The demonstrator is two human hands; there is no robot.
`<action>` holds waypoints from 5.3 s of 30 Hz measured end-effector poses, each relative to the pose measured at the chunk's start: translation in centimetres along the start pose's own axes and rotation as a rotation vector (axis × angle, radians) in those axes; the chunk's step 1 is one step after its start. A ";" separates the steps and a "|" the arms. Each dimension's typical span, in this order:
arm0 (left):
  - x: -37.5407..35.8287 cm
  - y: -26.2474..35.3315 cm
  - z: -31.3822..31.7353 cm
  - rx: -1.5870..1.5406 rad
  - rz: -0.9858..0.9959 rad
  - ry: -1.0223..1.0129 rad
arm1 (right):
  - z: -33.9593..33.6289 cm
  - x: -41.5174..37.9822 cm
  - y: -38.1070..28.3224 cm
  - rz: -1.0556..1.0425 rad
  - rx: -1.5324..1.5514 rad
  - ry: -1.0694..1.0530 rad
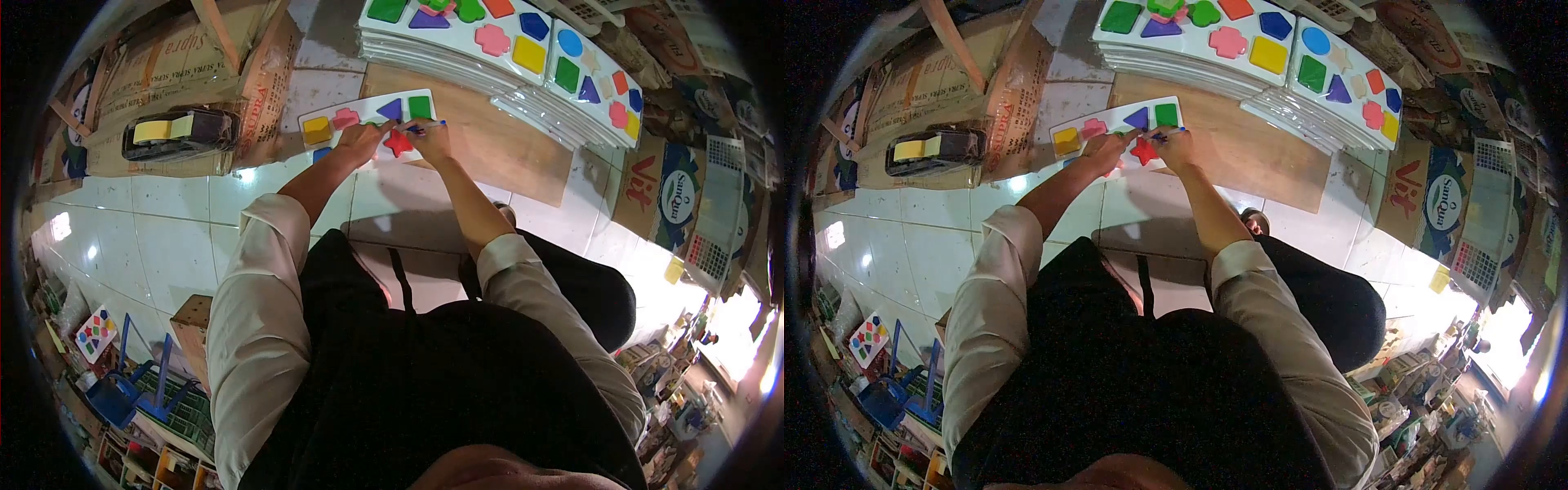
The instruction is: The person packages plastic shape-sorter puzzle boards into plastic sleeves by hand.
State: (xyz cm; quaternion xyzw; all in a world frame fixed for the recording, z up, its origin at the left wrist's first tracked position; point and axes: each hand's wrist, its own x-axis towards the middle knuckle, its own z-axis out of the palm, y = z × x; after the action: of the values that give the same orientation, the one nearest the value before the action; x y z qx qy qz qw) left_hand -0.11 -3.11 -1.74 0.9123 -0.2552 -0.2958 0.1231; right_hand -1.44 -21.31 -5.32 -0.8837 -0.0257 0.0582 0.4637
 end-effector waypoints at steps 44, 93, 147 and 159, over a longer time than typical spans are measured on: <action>-0.5 -0.1 0.8 0.013 -0.022 0.052 | -4.1 1.5 -1.5 -0.200 -0.085 -0.190; -1.0 -0.4 1.1 -0.079 0.009 0.105 | -3.0 0.9 -0.5 -0.189 -0.609 -0.408; -0.7 -0.5 2.2 -0.280 -0.055 0.190 | -1.9 4.7 -0.7 0.306 -0.598 -0.706; -0.7 -0.5 2.3 -0.358 -0.079 0.219 | -2.8 4.7 -2.2 0.349 -0.620 -0.689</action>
State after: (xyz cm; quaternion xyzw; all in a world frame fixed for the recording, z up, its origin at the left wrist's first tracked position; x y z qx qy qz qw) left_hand -1.83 -2.43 -3.45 0.9119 -0.1477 -0.2400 0.2985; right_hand 3.57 -21.85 -2.31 -0.9006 -0.0450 0.4133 0.1266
